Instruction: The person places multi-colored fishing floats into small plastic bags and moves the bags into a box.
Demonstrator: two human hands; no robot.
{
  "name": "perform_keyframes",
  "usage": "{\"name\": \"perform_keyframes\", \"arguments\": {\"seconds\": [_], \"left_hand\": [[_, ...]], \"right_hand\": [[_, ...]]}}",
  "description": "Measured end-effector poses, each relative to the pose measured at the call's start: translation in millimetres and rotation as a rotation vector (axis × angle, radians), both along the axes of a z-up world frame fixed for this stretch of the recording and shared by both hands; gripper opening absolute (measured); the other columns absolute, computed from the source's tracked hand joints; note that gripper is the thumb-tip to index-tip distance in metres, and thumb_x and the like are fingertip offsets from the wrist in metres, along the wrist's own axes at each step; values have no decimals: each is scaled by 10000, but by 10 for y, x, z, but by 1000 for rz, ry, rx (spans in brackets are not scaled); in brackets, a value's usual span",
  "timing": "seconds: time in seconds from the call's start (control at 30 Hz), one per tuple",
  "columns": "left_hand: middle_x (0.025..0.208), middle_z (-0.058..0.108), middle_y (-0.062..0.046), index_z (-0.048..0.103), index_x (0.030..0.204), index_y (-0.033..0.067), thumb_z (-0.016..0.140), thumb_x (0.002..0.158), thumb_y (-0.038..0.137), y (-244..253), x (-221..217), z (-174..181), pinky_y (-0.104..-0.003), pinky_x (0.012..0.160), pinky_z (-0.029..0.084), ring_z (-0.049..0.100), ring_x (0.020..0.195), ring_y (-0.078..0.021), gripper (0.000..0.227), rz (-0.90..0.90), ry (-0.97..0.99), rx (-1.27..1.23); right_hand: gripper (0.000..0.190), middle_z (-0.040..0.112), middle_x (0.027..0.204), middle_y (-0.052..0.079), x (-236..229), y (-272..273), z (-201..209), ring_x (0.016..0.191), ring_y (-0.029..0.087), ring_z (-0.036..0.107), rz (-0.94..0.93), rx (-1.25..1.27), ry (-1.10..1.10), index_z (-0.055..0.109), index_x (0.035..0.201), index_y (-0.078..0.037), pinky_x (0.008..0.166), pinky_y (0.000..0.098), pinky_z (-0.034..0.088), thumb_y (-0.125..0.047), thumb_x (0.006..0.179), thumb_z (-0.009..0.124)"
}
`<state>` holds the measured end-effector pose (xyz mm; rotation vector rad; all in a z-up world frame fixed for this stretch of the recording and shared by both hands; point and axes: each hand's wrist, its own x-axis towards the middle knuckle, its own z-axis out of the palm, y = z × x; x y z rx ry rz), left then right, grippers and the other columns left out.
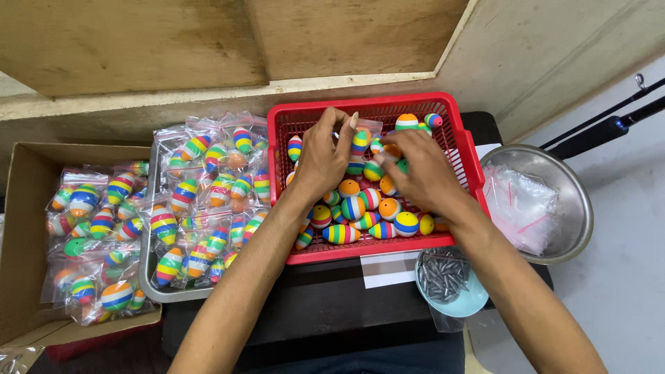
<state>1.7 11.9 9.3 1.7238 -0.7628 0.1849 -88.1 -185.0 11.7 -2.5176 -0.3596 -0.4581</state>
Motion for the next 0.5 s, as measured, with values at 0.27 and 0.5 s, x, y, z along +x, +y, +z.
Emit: {"name": "perform_keyframes", "arguments": {"seconds": [0.27,0.5], "left_hand": [[709,648,-183,548,1003,60,471,1107,178,-7,-8,-33,-395,623,509,650,645,-323,175,13,-15,8],[668,647,-179,538,1027,77,465,1106,175,19,-69,102,-387,638,511,657,643,-346,145,57,-41,8]], "right_hand": [[801,258,1662,308,-56,271,165,1545,487,225,-3,-342,521,392,1570,-47,1219,690,93,-651,1043,402],[843,136,1702,296,-32,310,229,1569,484,128,20,-387,616,306,1605,-27,1226,698,7,-667,1057,313]]}}
